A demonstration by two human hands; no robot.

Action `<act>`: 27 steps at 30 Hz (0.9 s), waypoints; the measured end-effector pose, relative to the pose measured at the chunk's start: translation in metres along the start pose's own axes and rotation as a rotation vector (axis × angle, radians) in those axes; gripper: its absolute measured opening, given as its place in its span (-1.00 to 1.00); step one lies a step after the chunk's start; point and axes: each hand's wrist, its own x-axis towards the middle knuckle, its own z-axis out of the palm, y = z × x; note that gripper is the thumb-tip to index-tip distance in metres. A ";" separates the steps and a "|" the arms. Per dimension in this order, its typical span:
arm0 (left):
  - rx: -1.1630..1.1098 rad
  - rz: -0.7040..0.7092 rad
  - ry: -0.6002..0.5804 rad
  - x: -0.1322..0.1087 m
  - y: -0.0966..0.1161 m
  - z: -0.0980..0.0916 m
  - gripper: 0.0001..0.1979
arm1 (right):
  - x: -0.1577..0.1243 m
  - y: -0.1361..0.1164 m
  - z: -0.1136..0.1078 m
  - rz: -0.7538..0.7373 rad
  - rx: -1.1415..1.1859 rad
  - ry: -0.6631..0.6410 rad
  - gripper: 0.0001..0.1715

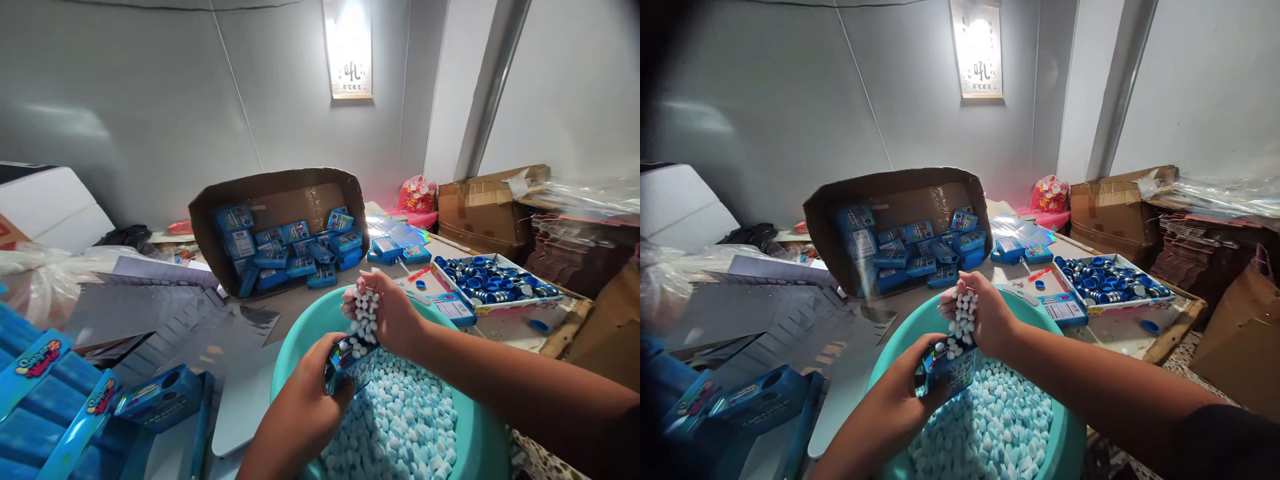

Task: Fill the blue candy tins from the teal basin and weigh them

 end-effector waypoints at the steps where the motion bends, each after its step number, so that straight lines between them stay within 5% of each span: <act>1: -0.004 -0.002 0.002 0.000 0.000 0.000 -0.48 | 0.000 0.000 0.001 0.000 -0.012 0.008 -0.68; 18: -0.107 0.017 0.093 0.004 -0.006 0.003 -0.51 | -0.012 0.003 0.006 -0.176 -0.396 -0.268 -0.57; 23: -0.116 -0.027 0.217 0.006 0.001 0.001 -0.49 | -0.011 0.006 0.000 -0.416 -0.892 -0.241 -0.73; 27: -0.057 -0.051 0.304 0.008 0.001 -0.001 -0.51 | -0.012 0.007 -0.007 -0.654 -1.364 -0.379 -0.86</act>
